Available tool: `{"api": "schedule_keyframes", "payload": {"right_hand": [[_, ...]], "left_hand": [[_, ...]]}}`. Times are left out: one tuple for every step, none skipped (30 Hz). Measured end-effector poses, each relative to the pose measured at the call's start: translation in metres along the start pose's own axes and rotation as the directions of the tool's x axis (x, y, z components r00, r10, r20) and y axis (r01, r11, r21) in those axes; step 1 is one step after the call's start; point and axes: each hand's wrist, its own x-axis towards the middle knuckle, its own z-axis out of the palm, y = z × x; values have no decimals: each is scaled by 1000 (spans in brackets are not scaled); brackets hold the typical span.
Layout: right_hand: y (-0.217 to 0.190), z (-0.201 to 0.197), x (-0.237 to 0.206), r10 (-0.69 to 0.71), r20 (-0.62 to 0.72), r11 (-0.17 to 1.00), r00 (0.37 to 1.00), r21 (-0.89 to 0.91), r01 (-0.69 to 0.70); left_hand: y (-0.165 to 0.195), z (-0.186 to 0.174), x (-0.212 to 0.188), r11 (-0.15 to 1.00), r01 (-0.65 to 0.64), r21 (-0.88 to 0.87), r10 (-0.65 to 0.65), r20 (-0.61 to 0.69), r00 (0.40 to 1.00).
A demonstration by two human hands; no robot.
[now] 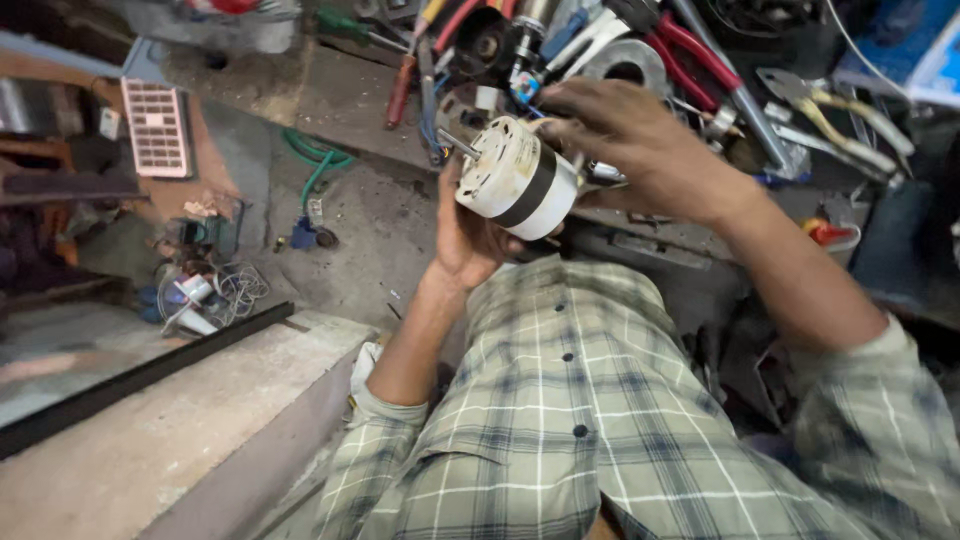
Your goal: The person works on a small electric motor at a cluttered workbench, pulling the rotor out of the white stator housing and setting parts on the bench. They handle the motor housing and rotor, reposition the parts, and use a screwdriver on the motor near the end.
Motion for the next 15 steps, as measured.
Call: {"api": "schedule_keyframes", "payload": {"right_hand": [[-10, -2, 7, -21, 60, 1000, 998, -2, 21], [-14, -5, 15, -99, 34, 994, 995, 43, 97], [-13, -9, 22, -173, 9, 982, 985, 84, 171], [-14, -12, 25, -248, -25, 961, 968, 123, 249], [-13, -15, 26, -216, -32, 960, 976, 175, 218], [-10, -15, 26, -192, -41, 955, 980, 223, 196], [-9, -14, 25, -172, -55, 943, 984, 278, 180], [-8, -11, 22, -101, -104, 927, 989, 351, 131], [-9, -5, 18, -29, -149, 903, 988, 420, 90], [-9, 1, 14, 45, -184, 869, 982, 491, 53], [-13, 8, 8, 150, -175, 848, 973, 528, -36], [-20, 19, 1, 253, -169, 818, 953, 563, -117], [-25, 28, -5, 352, -160, 781, 922, 593, -195], [-31, 40, -10, 408, -133, 726, 903, 647, -233], [-40, 54, -13, 467, -96, 657, 879, 703, -273]], "left_hand": [[1, 3, -2, 999, 23, 47, -23, -1, 1000], [2, 5, -4, 995, 52, 89, -52, 1, 999], [2, 7, -5, 989, 81, 127, -82, 6, 997], [6, 9, -7, 976, 111, 185, -118, 29, 993], [12, 11, -9, 960, 130, 249, -148, 53, 988], [21, 13, -10, 938, 137, 317, -170, 78, 982], [31, 15, -15, 827, 65, 559, -85, 9, 996], [39, 17, -20, 649, 12, 760, 18, -31, 999], [47, 20, -23, 420, -22, 907, 132, -36, 991], [56, 22, -30, 255, -156, 954, 254, 90, 963], [64, 25, -38, 73, -269, 960, 347, 228, 910], [66, 26, -37, -73, -310, 948, 343, 315, 885], [69, 28, -38, -217, -343, 914, 336, 400, 853], [63, 29, -33, -304, -328, 895, 265, 410, 873], [55, 30, -31, -383, -312, 869, 189, 405, 895]]}}
